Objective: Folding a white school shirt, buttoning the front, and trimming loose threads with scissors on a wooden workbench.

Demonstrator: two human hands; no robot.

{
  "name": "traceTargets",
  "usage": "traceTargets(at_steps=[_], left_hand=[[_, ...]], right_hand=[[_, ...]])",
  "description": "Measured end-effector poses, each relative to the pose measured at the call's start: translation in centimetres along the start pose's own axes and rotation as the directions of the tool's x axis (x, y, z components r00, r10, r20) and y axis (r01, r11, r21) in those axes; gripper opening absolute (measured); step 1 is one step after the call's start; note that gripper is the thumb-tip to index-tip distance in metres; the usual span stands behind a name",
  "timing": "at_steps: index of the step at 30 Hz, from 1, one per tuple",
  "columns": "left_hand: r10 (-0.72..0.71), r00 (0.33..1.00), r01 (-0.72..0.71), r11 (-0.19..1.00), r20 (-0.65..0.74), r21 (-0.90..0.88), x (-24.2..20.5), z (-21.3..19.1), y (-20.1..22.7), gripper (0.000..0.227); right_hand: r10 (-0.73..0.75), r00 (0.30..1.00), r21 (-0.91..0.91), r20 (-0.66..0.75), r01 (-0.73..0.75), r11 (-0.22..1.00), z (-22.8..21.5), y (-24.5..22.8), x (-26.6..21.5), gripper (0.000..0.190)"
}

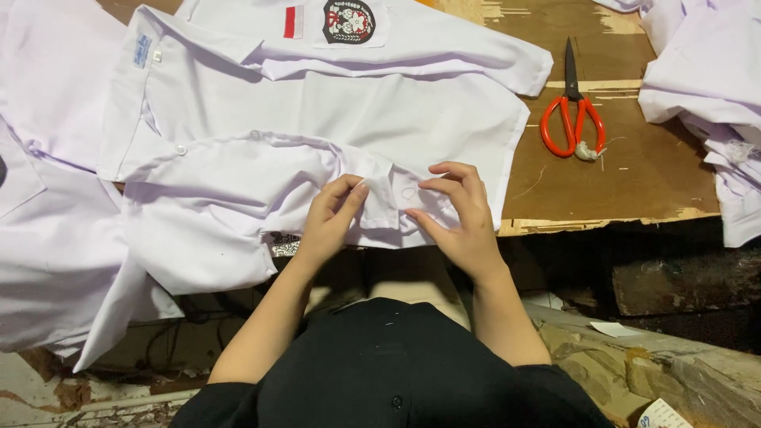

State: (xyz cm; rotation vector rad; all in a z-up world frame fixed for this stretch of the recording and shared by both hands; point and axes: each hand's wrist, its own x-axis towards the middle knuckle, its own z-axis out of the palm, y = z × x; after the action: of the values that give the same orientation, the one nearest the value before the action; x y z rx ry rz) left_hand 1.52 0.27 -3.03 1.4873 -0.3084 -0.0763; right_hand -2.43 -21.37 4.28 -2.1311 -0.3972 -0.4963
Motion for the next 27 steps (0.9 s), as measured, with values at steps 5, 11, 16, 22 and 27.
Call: traceTargets(at_steps=[5, 11, 16, 22, 27], left_hand=[[-0.128, 0.989, 0.141, 0.960, 0.072, -0.241, -0.3, -0.9, -1.4, 0.023], [-0.209, 0.962, 0.269, 0.813, 0.173, -0.516, -0.2, -0.2, 2.4, 0.020], [-0.177, 0.967, 0.247, 0.834, 0.185, -0.493, -0.2, -1.2, -2.8, 0.020], [-0.220, 0.968, 0.250, 0.819, 0.121, -0.516, -0.2, -0.9, -2.9, 0.019], [-0.074, 0.997, 0.054, 0.888, -0.026, -0.458, -0.6, -0.4, 0.3, 0.014]], right_hand=[[-0.093, 0.995, -0.069, -0.035, 0.090, 0.994, 1.8, 1.1, 0.5, 0.034], [-0.123, 0.988, -0.049, -0.095, 0.118, 0.992, 3.0, 1.4, 0.5, 0.010], [-0.057, 0.994, 0.018, -0.095, 0.059, 0.998, 1.3, 1.2, 0.6, 0.003], [0.012, 0.974, 0.059, -0.227, 0.002, 0.998, -3.4, 5.1, 0.1, 0.010], [0.296, 0.823, 0.035, -0.485, -0.320, 0.947, -8.7, 7.0, -1.3, 0.019]])
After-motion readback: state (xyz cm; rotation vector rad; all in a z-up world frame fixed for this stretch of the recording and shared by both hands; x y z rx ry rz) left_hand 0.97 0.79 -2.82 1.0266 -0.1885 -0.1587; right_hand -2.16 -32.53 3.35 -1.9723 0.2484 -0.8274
